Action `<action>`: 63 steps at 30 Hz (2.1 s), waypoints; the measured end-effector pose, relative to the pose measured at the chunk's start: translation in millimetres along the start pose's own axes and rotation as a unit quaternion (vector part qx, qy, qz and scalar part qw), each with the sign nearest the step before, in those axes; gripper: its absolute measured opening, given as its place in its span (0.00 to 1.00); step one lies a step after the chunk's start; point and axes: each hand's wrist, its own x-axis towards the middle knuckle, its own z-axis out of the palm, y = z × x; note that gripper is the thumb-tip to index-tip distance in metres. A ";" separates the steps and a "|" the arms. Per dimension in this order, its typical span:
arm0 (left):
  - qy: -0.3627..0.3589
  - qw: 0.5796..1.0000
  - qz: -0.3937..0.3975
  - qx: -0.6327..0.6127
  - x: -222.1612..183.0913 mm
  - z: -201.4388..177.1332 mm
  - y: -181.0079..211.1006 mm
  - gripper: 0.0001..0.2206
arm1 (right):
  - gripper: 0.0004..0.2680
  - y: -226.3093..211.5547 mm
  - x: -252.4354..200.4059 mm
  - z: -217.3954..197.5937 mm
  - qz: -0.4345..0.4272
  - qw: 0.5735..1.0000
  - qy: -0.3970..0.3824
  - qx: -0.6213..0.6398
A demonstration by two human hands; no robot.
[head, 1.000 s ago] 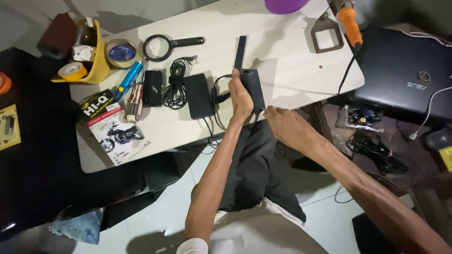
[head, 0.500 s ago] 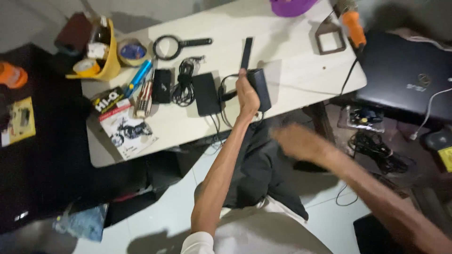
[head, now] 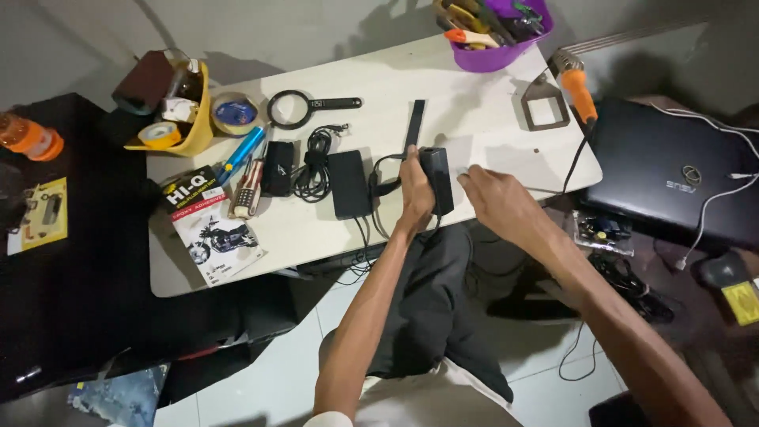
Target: Using a small hand tool to pry open the plastic casing of an electronic power adapter on a workbench.
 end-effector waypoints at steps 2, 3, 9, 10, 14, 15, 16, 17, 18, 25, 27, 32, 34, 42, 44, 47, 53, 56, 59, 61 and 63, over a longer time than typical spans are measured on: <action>0.003 0.999 0.035 0.014 -0.9 -0.6 9.9 0.33 | 0.09 -7.6 9.5 0.0 0.001 1.000 -0.002 0.008; 0.005 0.997 0.070 0.028 -0.8 -0.1 15.3 0.35 | 0.09 -10.8 14.6 -0.7 0.003 1.000 -0.005 0.016; 0.015 0.989 0.135 0.059 31.4 1.8 -45.4 0.32 | 0.09 -15.7 30.1 3.5 -0.016 1.000 0.014 0.018; 0.016 0.989 0.134 0.059 40.9 8.3 -58.9 0.32 | 0.09 -15.2 30.7 4.0 -0.016 1.000 0.013 0.019; 0.000 0.994 0.103 0.046 49.4 24.9 -71.1 0.29 | 0.09 -12.9 31.4 7.4 -0.006 1.000 0.009 0.023; -0.013 0.996 0.077 0.049 44.1 26.5 -63.3 0.29 | 0.09 -12.3 31.3 8.5 -0.002 0.999 0.011 0.032; -0.012 0.996 0.077 0.048 52.8 27.5 -79.8 0.29 | 0.09 -11.0 32.1 10.2 -0.002 0.999 0.011 0.032; -0.017 0.997 0.067 0.044 61.4 28.8 -96.0 0.30 | 0.09 -9.6 32.9 11.6 -0.002 0.999 0.009 0.031; -0.022 0.997 0.057 0.041 70.3 30.1 -111.4 0.31 | 0.09 -8.3 34.1 12.5 -0.001 1.000 0.007 0.029; -0.021 0.997 0.057 0.053 87.9 32.3 -129.6 0.31 | 0.09 -6.8 37.8 13.5 0.018 0.999 -0.007 0.036; -0.023 0.996 0.058 0.060 90.5 32.6 -133.8 0.31 | 0.10 -6.3 36.7 14.2 0.018 1.000 -0.006 0.019; -0.021 0.998 0.046 0.042 83.6 29.1 -121.5 0.32 | 0.08 -16.7 42.6 -0.4 0.017 0.994 -0.047 -0.102; -0.014 0.999 0.036 0.016 75.8 24.1 -105.8 0.34 | 0.07 -22.0 46.1 -6.6 0.020 0.984 -0.078 -0.160; -0.020 0.999 -0.038 -0.001 55.5 10.0 -84.4 0.35 | 0.08 -22.5 55.6 -7.1 0.029 0.990 -0.122 -0.067; -0.017 1.000 -0.001 0.009 63.7 13.9 -94.9 0.34 | 0.09 -26.1 55.6 -6.3 0.043 0.989 -0.128 -0.063; -0.008 0.999 0.047 0.023 61.4 11.1 -97.1 0.33 | 0.10 -26.3 54.7 -0.9 0.059 0.987 -0.132 -0.066; 0.001 0.997 0.062 0.045 62.3 10.5 -99.6 0.36 | 0.10 -24.1 55.6 7.0 0.066 0.986 -0.129 -0.079; -0.008 0.999 0.041 0.031 66.7 15.9 -107.7 0.32 | 0.11 -22.9 56.4 6.7 0.057 0.982 -0.132 -0.126; -0.007 0.998 0.055 0.014 62.2 15.0 -91.1 0.31 | 0.10 -30.7 57.4 -1.6 0.036 0.970 -0.136 -0.196; 0.000 0.997 0.076 0.012 77.8 19.7 -108.6 0.32 | 0.09 -32.4 59.0 -4.5 0.026 0.964 -0.139 -0.223; 0.023 0.990 0.141 0.017 114.2 33.5 -166.3 0.32 | 0.10 -25.9 60.0 -1.8 0.022 0.968 -0.156 -0.197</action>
